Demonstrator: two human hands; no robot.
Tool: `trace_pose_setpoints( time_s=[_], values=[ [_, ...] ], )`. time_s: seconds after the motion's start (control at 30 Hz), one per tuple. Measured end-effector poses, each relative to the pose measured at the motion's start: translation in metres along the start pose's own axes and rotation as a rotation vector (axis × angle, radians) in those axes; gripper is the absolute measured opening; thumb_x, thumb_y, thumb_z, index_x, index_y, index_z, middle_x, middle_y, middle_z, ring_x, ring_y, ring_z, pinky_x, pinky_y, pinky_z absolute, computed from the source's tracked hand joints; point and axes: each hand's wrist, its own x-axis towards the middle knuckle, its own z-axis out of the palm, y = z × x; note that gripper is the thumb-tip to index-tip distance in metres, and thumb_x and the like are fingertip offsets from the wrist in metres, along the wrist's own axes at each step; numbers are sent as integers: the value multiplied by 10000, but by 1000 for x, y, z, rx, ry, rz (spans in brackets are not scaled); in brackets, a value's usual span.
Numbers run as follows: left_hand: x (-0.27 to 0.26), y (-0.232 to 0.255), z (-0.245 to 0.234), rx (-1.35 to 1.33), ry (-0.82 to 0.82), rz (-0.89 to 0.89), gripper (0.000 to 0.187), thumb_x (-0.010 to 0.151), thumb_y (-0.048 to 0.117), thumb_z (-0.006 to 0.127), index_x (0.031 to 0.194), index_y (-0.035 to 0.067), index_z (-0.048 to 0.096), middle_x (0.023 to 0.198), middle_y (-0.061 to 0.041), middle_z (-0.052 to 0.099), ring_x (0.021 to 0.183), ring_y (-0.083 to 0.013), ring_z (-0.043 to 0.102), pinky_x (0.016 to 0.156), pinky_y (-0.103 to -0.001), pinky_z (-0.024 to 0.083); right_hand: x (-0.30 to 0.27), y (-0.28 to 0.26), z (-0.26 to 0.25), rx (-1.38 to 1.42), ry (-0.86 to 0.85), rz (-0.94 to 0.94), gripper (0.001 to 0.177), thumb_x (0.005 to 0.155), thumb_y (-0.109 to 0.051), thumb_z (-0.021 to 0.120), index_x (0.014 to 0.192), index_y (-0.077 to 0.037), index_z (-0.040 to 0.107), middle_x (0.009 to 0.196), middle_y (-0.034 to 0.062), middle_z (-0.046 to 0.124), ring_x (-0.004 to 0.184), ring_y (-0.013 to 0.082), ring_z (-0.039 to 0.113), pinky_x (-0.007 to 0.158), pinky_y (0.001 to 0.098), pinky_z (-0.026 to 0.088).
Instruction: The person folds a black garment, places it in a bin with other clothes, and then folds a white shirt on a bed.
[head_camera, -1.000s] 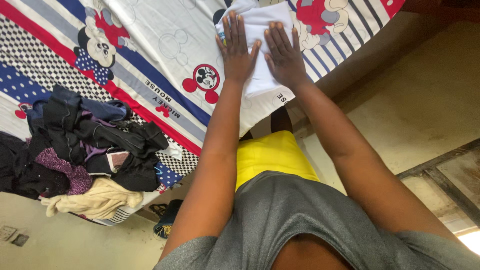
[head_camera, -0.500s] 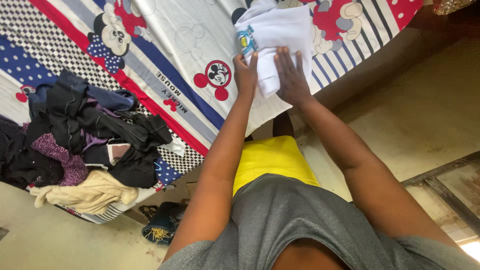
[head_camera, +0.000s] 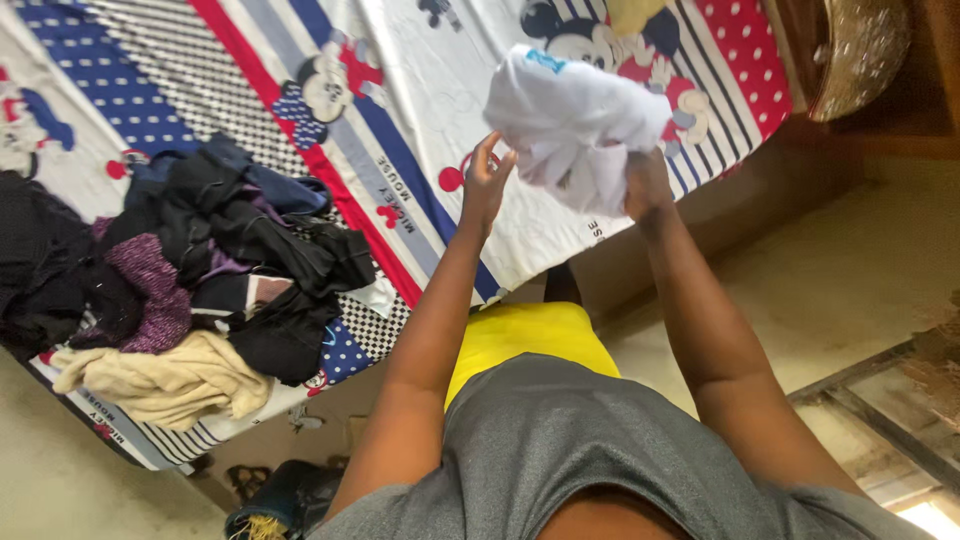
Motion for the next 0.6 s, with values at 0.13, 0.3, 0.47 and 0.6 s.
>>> trace_pose_setpoints(
  time_s=[0.13,0.3,0.47,0.6],
  values=[
    [-40,69,-44,-75,-50,-52,881,908,423,754,1601,59,349,1512,-162,483,1392,-324,486,1156,-447,379,-37,-40,31,266,-179,130,339,1067,-227,608,1309,3,665,1201,172,723,1056,273,722,911,410,553],
    [-79,119,-103,-183,-83,172,1046,937,455,806,1667,69,164,1640,-42,283,1528,-184,242,1230,-407,265,-77,-74,83,463,-366,182,390,1086,-286,576,1351,-4,619,1232,154,704,1092,265,699,949,410,544],
    [-129,137,-144,-456,-126,14,956,830,389,856,1554,51,332,1380,-121,581,1296,-238,573,1110,-392,471,-102,-93,132,545,-536,207,442,1105,-346,544,1393,-11,572,1262,136,685,1128,257,677,987,410,536],
    [-174,147,-164,-578,56,146,778,837,239,884,1457,-8,484,1289,-107,648,1188,-217,639,1060,-361,515,-97,-104,161,522,-629,213,486,1119,-393,518,1426,-17,535,1286,121,670,1156,250,659,1017,410,529]
  ],
)
